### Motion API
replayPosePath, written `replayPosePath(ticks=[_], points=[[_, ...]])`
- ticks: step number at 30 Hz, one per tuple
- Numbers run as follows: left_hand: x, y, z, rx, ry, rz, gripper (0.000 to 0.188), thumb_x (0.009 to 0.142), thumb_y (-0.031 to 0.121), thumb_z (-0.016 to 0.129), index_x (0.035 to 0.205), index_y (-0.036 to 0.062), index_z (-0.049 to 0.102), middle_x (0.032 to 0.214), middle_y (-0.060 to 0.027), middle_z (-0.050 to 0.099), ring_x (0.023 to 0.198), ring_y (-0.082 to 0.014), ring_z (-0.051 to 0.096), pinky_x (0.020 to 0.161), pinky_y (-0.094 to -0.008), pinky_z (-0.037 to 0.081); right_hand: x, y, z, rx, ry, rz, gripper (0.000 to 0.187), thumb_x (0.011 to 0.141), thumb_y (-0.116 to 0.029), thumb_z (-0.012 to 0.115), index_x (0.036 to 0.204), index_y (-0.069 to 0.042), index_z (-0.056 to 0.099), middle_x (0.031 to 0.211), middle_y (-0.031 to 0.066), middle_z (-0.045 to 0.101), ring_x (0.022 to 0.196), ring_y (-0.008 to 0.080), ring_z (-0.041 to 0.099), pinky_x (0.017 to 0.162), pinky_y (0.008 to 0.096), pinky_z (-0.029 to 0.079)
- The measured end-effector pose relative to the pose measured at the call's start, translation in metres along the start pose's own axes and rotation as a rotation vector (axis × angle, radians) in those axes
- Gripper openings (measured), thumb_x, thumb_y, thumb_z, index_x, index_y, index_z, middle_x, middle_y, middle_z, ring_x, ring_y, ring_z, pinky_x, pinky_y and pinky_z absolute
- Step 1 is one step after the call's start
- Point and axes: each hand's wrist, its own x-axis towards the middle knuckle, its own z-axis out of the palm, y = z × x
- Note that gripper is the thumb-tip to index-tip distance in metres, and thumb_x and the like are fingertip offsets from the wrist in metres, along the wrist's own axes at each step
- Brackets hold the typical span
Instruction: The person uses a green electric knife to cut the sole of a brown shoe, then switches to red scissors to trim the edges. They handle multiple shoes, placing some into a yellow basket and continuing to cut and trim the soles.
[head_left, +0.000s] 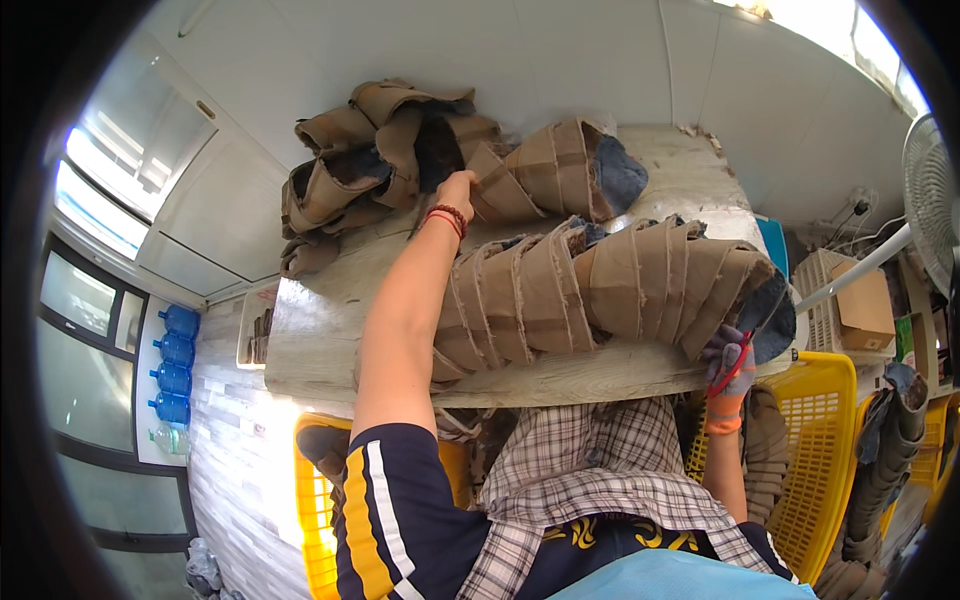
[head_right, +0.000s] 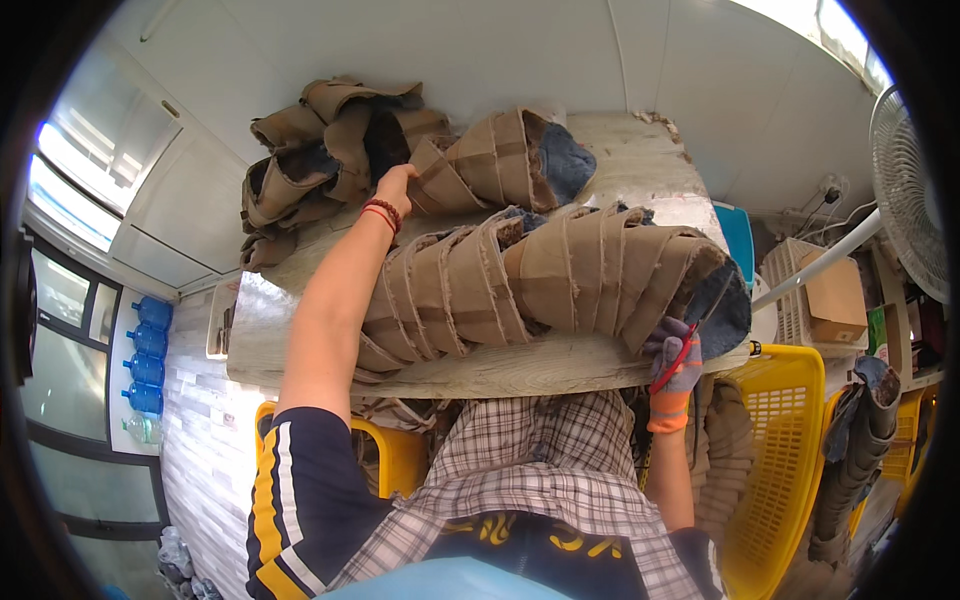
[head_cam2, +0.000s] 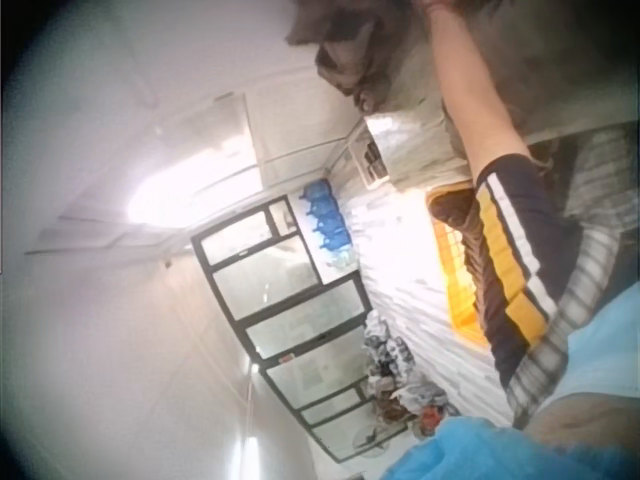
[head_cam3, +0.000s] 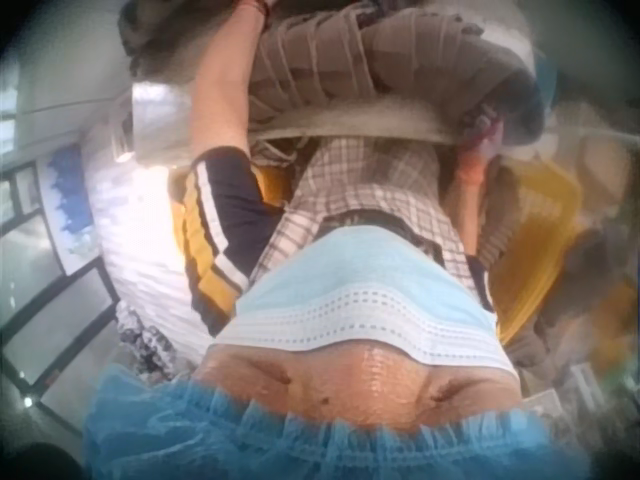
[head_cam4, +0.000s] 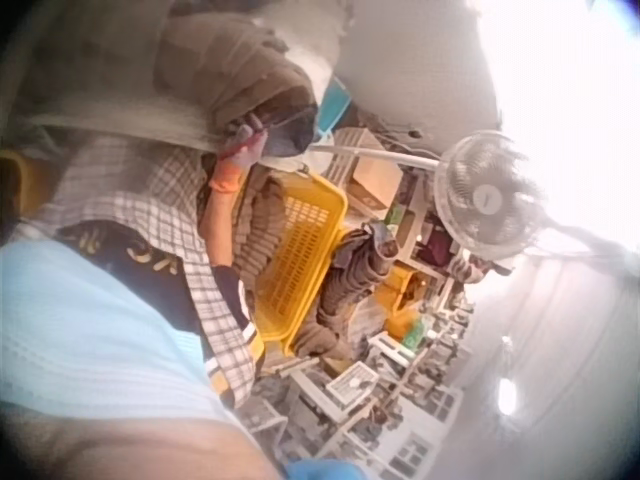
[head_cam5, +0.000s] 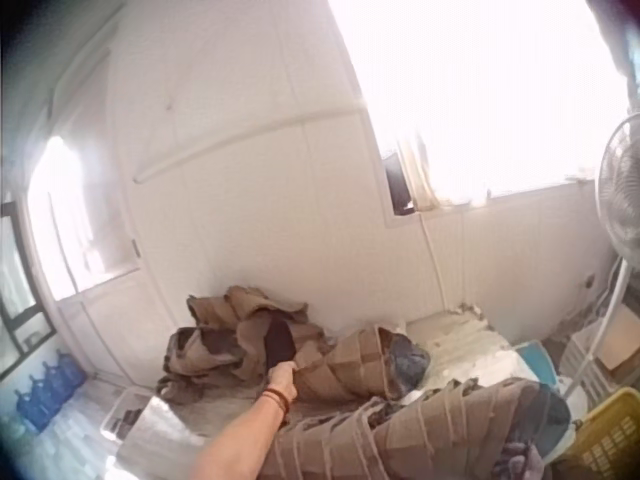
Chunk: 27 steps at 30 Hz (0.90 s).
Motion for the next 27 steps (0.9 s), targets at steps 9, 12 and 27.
replayPosePath(ticks=[9,12,27], points=[[0.002,0.071,-0.176,-0.65,-0.003,0.686,0.015,0.089,0.008,0.055,0.102,0.0011,0.059,0.098,-0.0066,0.06,0.091,-0.0181,0.055,0.086,-0.0317,0.044,-0.03,-0.032,-0.003,-0.213,0.017,-0.014,0.031,0.092,-0.017,0.056,0.116,0.003,0.051,0.094,0.0129,0.063,0.076,0.014,0.058,0.07,0.0243,0.046],[-0.058,0.072,-0.231,-0.826,-0.123,0.639,0.02,0.093,0.012,0.051,0.109,0.0012,0.057,0.107,-0.0075,0.06,0.099,-0.0207,0.055,0.092,-0.0355,0.043,-0.041,-0.041,0.003,-0.157,0.044,-0.023,0.029,0.093,-0.015,0.055,0.116,0.003,0.052,0.093,0.0116,0.064,0.073,0.0133,0.058,0.068,0.0233,0.046],[-0.287,-0.071,-0.168,-0.826,-0.811,-0.041,0.021,0.096,0.015,0.048,0.109,0.0006,0.057,0.081,-0.0028,0.057,0.068,-0.0177,0.05,0.066,-0.0314,0.046,-0.13,-0.192,0.09,-0.142,-0.244,0.147,0.03,0.082,-0.007,0.065,0.109,0.003,0.056,0.085,0.0134,0.066,0.069,0.0136,0.064,0.052,0.0175,0.047]])
